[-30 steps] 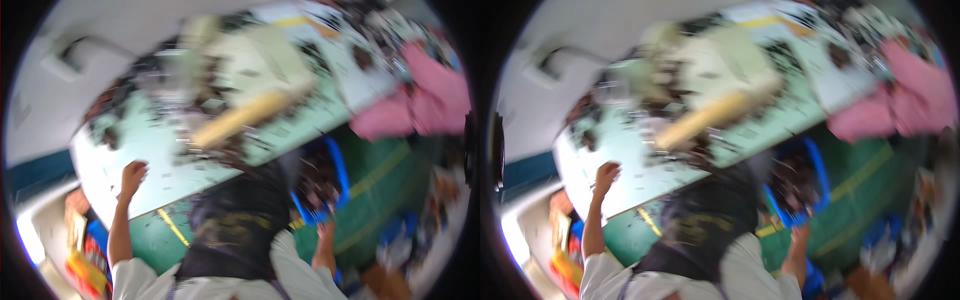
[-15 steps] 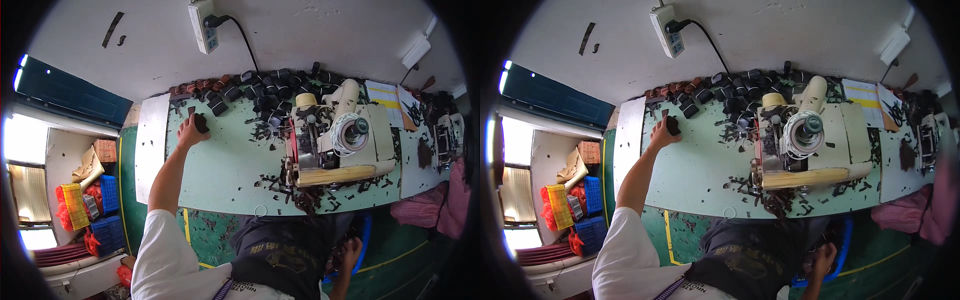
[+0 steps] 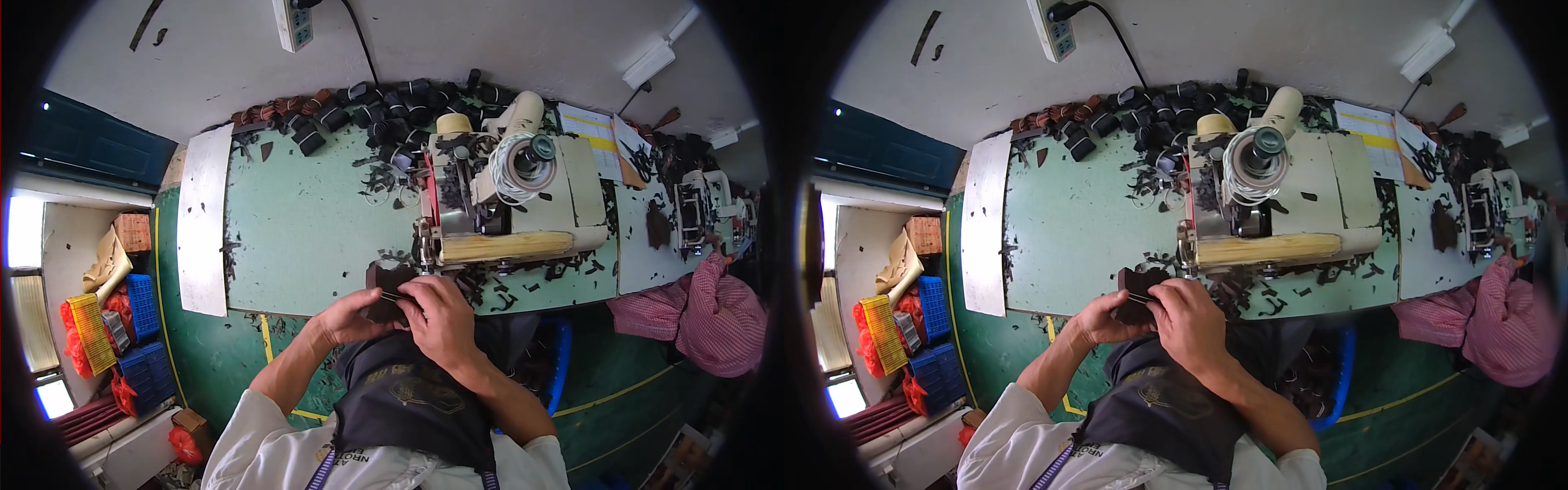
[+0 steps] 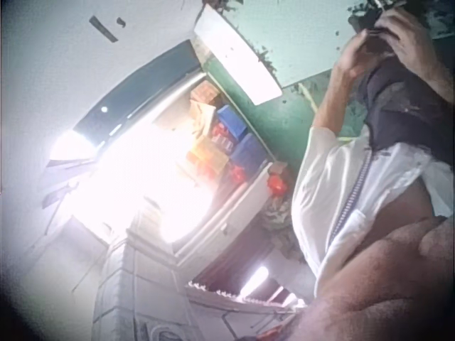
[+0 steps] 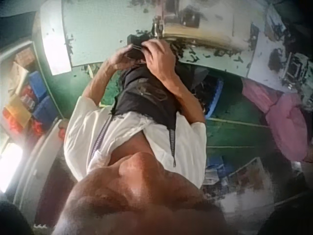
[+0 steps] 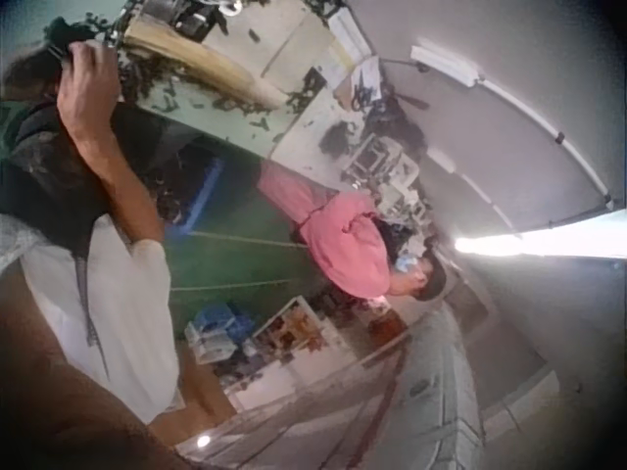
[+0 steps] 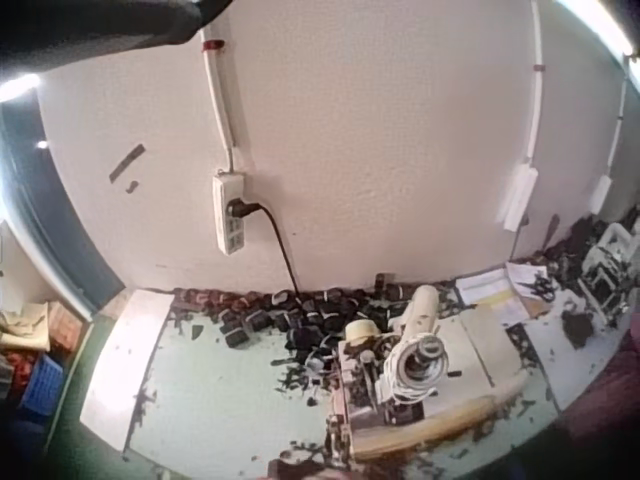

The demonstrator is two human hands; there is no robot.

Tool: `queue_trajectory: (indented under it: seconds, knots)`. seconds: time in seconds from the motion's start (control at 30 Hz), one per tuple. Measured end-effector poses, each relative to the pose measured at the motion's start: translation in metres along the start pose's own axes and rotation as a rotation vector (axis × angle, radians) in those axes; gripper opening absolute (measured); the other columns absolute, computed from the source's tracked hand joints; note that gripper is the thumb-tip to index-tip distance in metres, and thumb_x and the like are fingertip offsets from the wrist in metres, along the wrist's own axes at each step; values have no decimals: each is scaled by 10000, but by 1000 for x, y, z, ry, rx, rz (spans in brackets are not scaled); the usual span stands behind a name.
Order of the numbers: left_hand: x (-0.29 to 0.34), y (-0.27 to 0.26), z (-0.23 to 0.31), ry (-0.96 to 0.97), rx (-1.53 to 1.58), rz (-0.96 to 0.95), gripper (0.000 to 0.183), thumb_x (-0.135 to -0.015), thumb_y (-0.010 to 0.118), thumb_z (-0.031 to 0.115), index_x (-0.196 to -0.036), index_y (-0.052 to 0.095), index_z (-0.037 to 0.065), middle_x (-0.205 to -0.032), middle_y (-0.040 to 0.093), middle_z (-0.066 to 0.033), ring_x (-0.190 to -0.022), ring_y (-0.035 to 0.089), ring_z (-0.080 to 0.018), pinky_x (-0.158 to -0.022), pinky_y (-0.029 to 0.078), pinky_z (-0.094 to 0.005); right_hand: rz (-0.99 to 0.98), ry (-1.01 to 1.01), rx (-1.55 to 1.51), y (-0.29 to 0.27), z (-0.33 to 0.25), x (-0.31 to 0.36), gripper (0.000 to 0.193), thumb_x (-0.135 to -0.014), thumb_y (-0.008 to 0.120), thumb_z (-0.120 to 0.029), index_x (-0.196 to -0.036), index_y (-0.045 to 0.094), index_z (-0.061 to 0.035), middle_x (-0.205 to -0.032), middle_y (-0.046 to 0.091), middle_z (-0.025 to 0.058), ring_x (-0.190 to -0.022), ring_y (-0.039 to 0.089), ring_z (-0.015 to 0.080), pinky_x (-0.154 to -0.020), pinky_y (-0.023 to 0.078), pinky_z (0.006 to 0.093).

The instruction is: The person thins the edges of leather pieces using an industrial skiving machine.

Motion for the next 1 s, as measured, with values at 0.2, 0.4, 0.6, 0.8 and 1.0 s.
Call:
queue_trajectory:
  seconds: [0.2, 0.4, 0.6, 0.8, 1.0]
  knots:
    - [1, 15, -2, -87, -200, 134, 411, -956, 677, 252, -1274, 586, 7, -1233, 643, -95, -1189, 582, -219, -1070, 429, -430, 38, -213, 259, -8, -20, 12, 160, -802, 701, -80, -953, 656, -53, -902, 620, 32, -780, 637, 203, -614, 545, 328]
    - [0, 32, -7, -148, -405, 296, 520, -882, 709, 184, -1330, 540, -20, -1292, 613, -120, -1210, 578, -244, -1107, 403, -410, -18, -223, 410, -11, -15, 22, 204, -735, 717, -94, -927, 659, -58, -837, 583, 17, -730, 621, 183, -580, 534, 298]
    - [-11, 43, -15, -211, -277, 144, 476, -745, 673, 8, -1215, 601, 19, -1124, 644, -87, -1041, 610, -197, -960, 469, -345, 79, 35, -315, -26, 14, 19, 57, -813, 656, -75, -798, 610, -45, -720, 599, 42, -664, 559, 179, -630, 451, 297]
    - [-4, 30, -19, -390, -1333, 269, 892, -633, 715, 69, -1439, 335, 26, -1146, 609, -152, -1082, 574, -239, -933, 457, -338, -444, 675, -1224, 19, 33, 68, 267, -887, 447, -150, -627, 422, -95, -626, 383, 7, -588, 351, 115, -610, 336, 274]
    - [13, 54, -48, -548, -1036, -125, 995, -650, 710, 94, -1525, 239, 36, -1088, 636, -156, -1001, 610, -263, -870, 483, -336, -530, 825, -1280, 15, 89, 89, 256, -847, 489, -116, -591, 493, -97, -516, 441, 13, -440, 404, 148, -474, 334, 301]
Point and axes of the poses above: each hand's wrist, its own x-axis away from the middle knuckle, its own y-axis out of the palm, z = x × y, the point moved 8 cm from there along -x, towards the middle knuckle
